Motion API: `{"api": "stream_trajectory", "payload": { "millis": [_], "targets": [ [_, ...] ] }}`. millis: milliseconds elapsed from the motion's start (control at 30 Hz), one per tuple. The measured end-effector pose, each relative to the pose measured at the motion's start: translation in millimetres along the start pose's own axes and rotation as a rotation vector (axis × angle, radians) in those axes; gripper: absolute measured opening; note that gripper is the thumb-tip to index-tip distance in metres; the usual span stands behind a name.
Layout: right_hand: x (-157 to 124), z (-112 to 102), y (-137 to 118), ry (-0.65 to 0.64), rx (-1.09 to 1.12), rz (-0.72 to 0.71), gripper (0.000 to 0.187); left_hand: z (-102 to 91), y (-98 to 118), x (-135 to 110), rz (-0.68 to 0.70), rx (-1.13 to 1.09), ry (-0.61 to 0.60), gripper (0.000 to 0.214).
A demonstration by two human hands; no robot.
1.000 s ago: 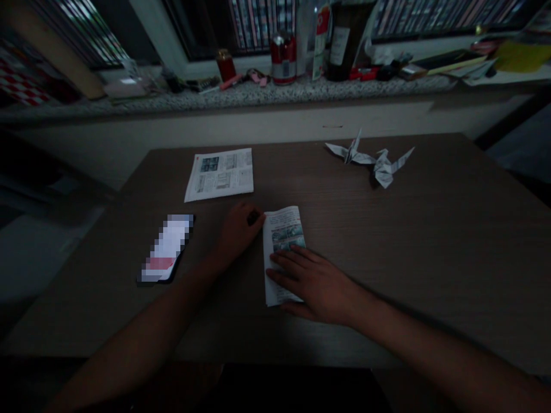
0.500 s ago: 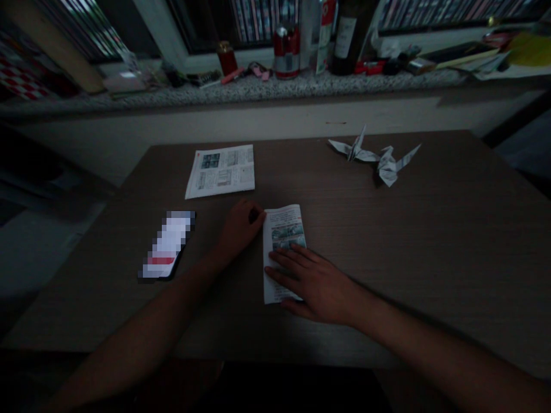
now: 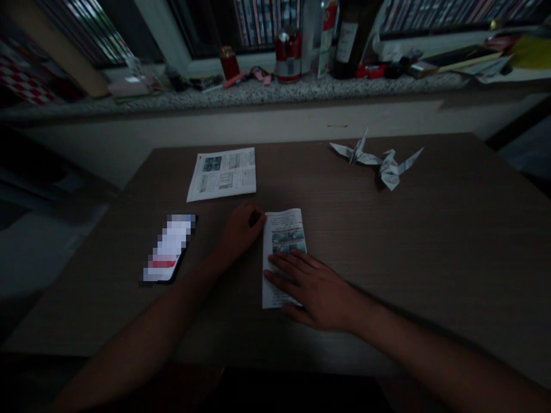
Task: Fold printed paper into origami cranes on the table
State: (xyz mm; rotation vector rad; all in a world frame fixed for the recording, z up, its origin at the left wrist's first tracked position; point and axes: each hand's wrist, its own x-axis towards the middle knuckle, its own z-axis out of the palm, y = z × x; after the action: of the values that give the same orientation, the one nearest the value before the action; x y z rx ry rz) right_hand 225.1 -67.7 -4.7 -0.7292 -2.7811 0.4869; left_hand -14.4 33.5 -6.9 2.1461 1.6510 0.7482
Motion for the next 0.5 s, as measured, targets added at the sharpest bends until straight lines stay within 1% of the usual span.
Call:
{"api": "stream_trajectory", "payload": {
  "millis": [267,367,500],
  "targets": [
    [1.9,0.0,-1.7,-0.011,-0.004,0.017,0.067,-3.6,1.5,-0.4,0.012,-0.02,-0.006,0.007],
    [2.6,1.1,-2.1,-0.021,-0.012,0.021,0.067,-4.0,1.6,-1.0,0.028,-0.003,-0.012,0.006],
    [2.6,2.8,-1.7,-0.003,0.015,0.03,0.069,-3.5,2.7,-2.3,0.046,0.044,-0.008,0.003]
  ]
}}
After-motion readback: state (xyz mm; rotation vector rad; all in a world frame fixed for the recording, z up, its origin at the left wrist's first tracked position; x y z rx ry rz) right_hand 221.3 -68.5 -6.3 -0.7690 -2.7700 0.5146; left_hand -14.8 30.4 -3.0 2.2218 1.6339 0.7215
